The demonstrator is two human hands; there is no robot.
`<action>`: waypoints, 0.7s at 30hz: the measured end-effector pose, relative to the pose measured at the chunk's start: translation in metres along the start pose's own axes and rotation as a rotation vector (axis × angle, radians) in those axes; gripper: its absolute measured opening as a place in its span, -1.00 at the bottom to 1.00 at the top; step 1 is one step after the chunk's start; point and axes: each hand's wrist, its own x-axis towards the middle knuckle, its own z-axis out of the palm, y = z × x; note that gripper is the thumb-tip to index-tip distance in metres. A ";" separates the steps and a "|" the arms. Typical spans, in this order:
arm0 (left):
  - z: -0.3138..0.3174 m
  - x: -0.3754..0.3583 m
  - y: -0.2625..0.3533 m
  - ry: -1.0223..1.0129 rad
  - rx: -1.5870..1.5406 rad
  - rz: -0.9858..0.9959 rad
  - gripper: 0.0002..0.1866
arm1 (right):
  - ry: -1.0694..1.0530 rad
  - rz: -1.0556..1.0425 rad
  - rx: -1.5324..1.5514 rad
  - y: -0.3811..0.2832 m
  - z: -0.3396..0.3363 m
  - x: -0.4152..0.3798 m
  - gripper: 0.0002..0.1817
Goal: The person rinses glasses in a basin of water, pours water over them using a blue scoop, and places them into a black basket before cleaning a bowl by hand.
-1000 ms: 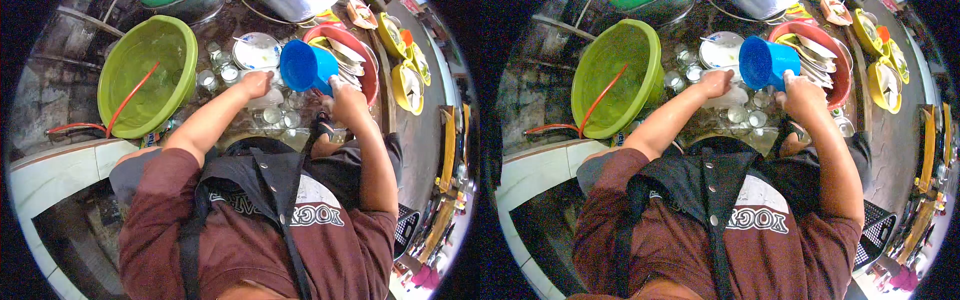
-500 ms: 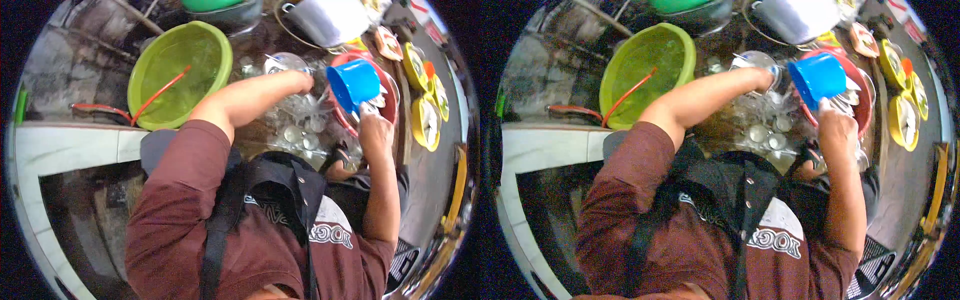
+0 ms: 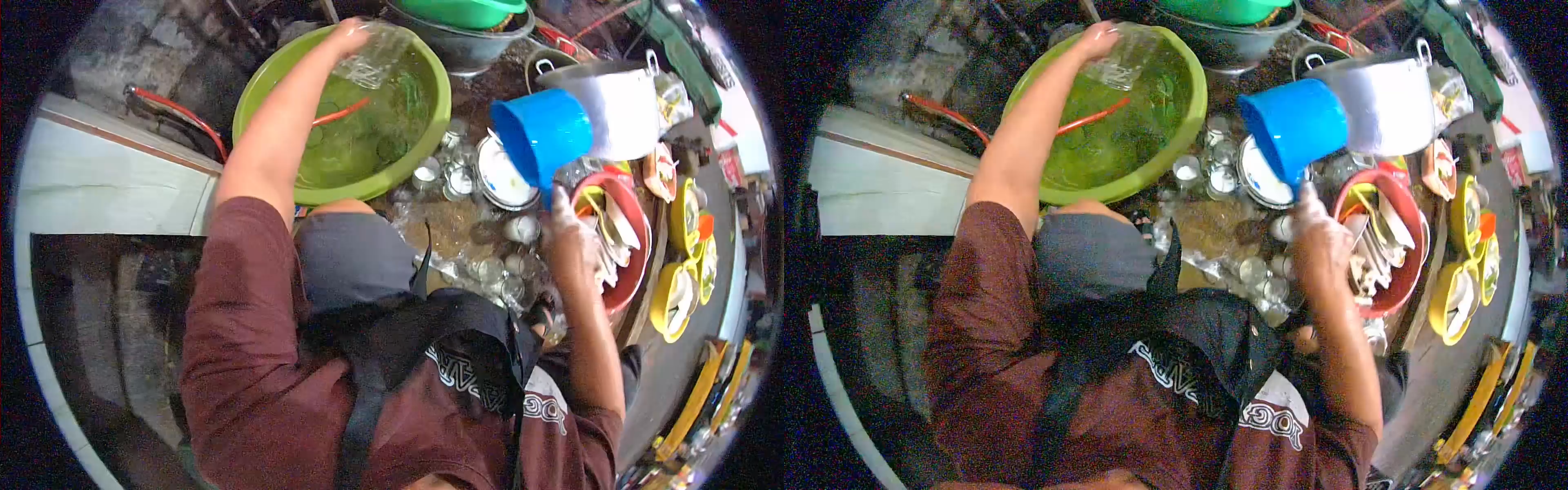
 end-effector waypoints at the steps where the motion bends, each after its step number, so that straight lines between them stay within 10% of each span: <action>1: 0.008 0.016 -0.050 0.180 -0.024 -0.032 -0.71 | -0.038 -0.044 0.002 -0.019 0.003 0.014 -0.55; 8: 0.059 -0.009 -0.153 0.894 -0.308 -0.518 -0.76 | -0.010 -0.393 0.000 -0.144 0.045 0.120 -0.56; 21: 0.157 0.046 -0.246 0.989 -0.643 -0.334 -0.89 | -0.330 -0.282 0.060 -0.251 0.164 0.218 -0.53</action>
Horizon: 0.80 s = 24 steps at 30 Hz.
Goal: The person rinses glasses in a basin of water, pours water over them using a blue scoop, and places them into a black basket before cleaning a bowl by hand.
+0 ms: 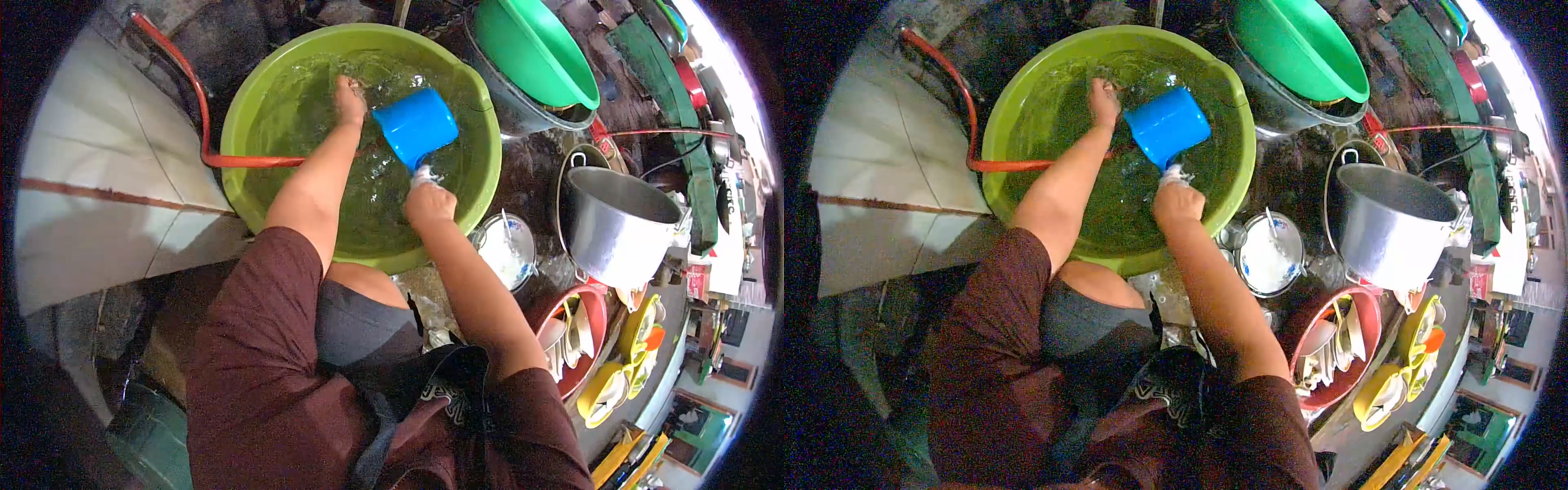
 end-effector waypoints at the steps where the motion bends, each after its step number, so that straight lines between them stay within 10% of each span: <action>1: 0.007 0.001 -0.009 -0.002 -0.003 -0.005 -0.89 | -0.107 -0.012 -0.008 -0.001 0.004 0.004 -0.53; 6: 0.011 -0.018 -0.010 -0.109 0.025 0.245 -0.86 | -0.226 0.155 0.285 -0.001 0.005 0.023 -0.71; 10: 0.003 -0.041 0.063 -0.109 0.067 -0.282 -0.81 | -0.198 0.141 0.446 0.011 0.012 0.037 -0.64; 14: 0.034 -0.016 -0.041 -0.216 -0.554 -0.417 -0.74 | -0.076 0.034 0.568 0.026 0.022 0.038 -0.54; 17: 0.016 -0.027 -0.016 -0.366 0.166 0.205 -0.68 | -0.287 0.153 1.085 0.026 -0.004 0.020 -0.64; 20: 0.016 -0.036 0.001 -0.440 0.378 -0.068 -0.67 | -0.396 0.269 1.513 0.027 -0.050 -0.015 -0.82; 24: 0.019 -0.056 0.023 -0.512 0.292 0.316 -0.72 | -0.415 0.265 1.748 0.051 -0.096 -0.060 -0.79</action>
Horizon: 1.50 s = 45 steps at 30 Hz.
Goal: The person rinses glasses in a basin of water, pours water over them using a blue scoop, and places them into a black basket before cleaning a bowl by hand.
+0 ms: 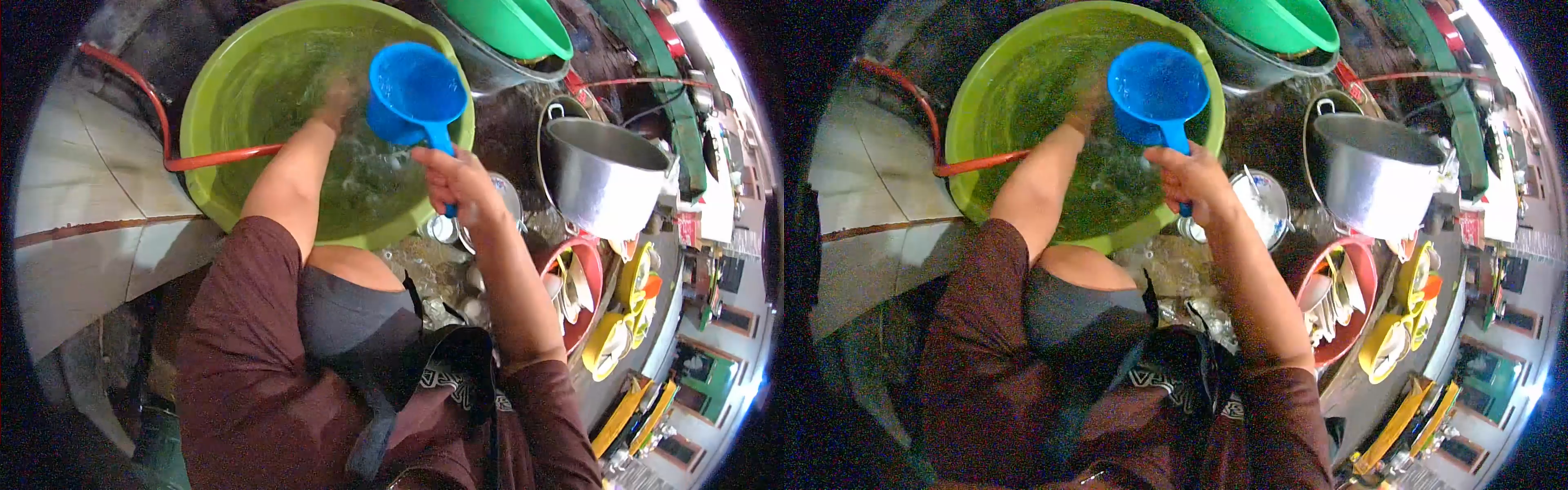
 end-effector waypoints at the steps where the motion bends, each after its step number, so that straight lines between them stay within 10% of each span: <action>1: 0.021 0.009 -0.023 -0.123 0.144 -0.201 -0.71 | 0.007 -0.019 0.010 -0.006 -0.001 -0.018 -0.79; 3: 0.036 0.005 -0.044 -0.286 0.294 -0.382 -0.70 | 0.044 -0.041 0.037 -0.010 -0.008 -0.058 -0.79; 12: -0.020 0.024 0.050 -0.433 0.366 -0.048 -0.70 | 0.478 -0.075 -0.099 0.022 -0.068 -0.264 -0.78; 14: -0.030 0.011 0.133 -0.396 0.102 0.245 -0.68 | 0.541 -0.013 -0.112 0.040 -0.082 -0.308 -0.76; 20: -0.003 -0.091 0.360 -1.187 0.287 0.963 -0.71 | 0.676 0.083 -0.135 0.112 -0.132 -0.391 -0.75; 25: 0.107 -0.218 0.372 -1.453 0.408 1.329 -0.60 | 0.715 0.196 -0.178 0.173 -0.163 -0.413 -0.77; 32: 0.229 -0.344 0.350 -1.645 0.567 0.907 -0.60 | 0.690 0.331 -0.055 0.206 -0.179 -0.424 -0.74; 36: 0.222 -0.360 0.368 -1.737 0.796 1.139 -0.53 | 0.692 0.343 -0.141 0.215 -0.186 -0.421 -0.71; 45: 0.224 -0.360 0.374 -1.745 0.950 0.961 -0.57 | 0.654 0.316 -0.288 0.218 -0.194 -0.409 -0.66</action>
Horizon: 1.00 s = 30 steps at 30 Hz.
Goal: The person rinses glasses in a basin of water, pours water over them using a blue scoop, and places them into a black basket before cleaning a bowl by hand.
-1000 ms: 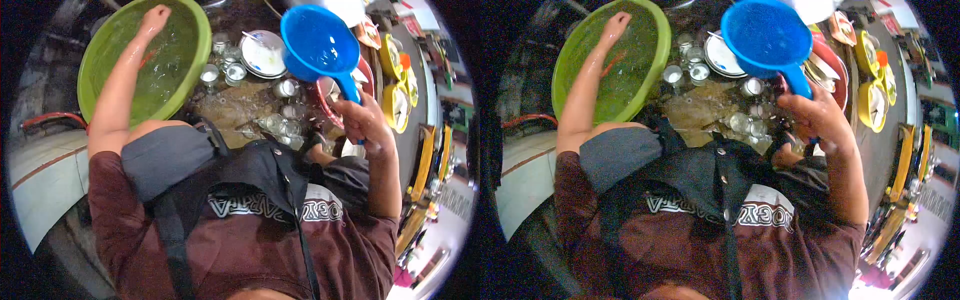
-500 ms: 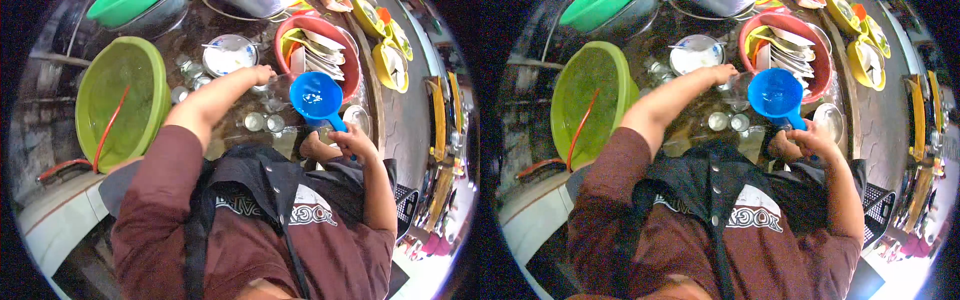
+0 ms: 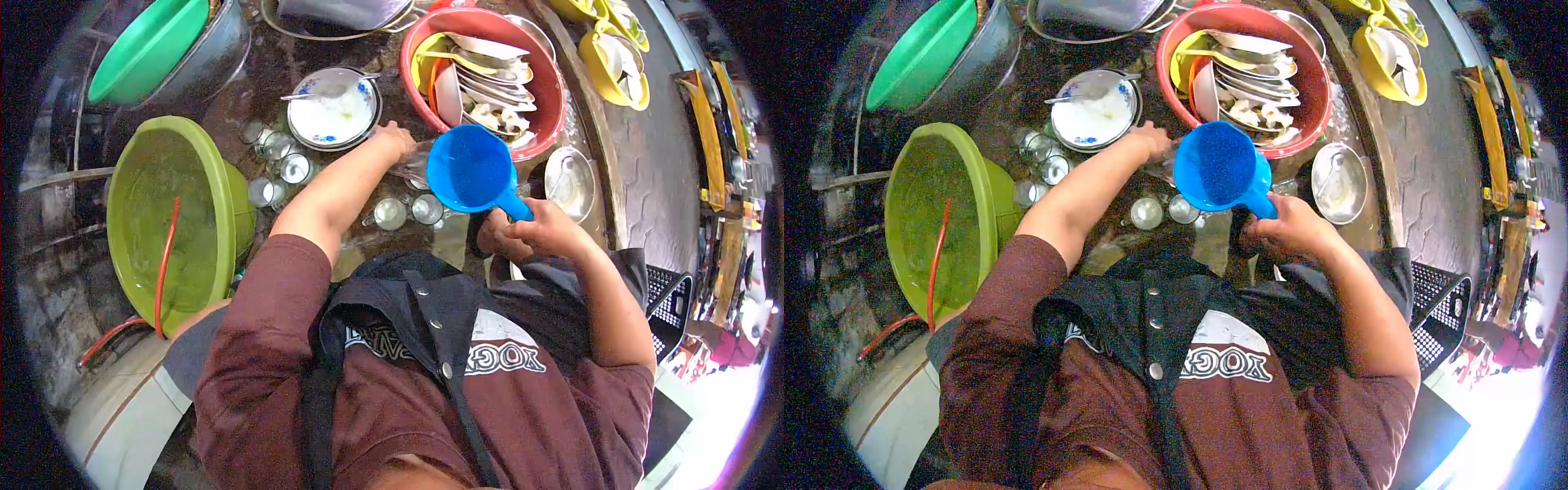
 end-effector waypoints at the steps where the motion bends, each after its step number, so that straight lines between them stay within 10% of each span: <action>1: 0.004 0.006 -0.002 0.000 0.002 0.003 -0.57 | 0.011 -0.013 -0.032 0.002 0.001 0.002 -0.66; 22: 0.029 0.018 -0.033 -0.208 -0.562 0.236 -0.37 | 0.200 0.015 -0.284 0.000 -0.004 0.005 -0.61; 30: 0.026 0.000 0.006 -0.050 -0.467 -0.170 -0.32 | 0.323 0.006 -0.373 0.006 -0.032 0.012 -0.51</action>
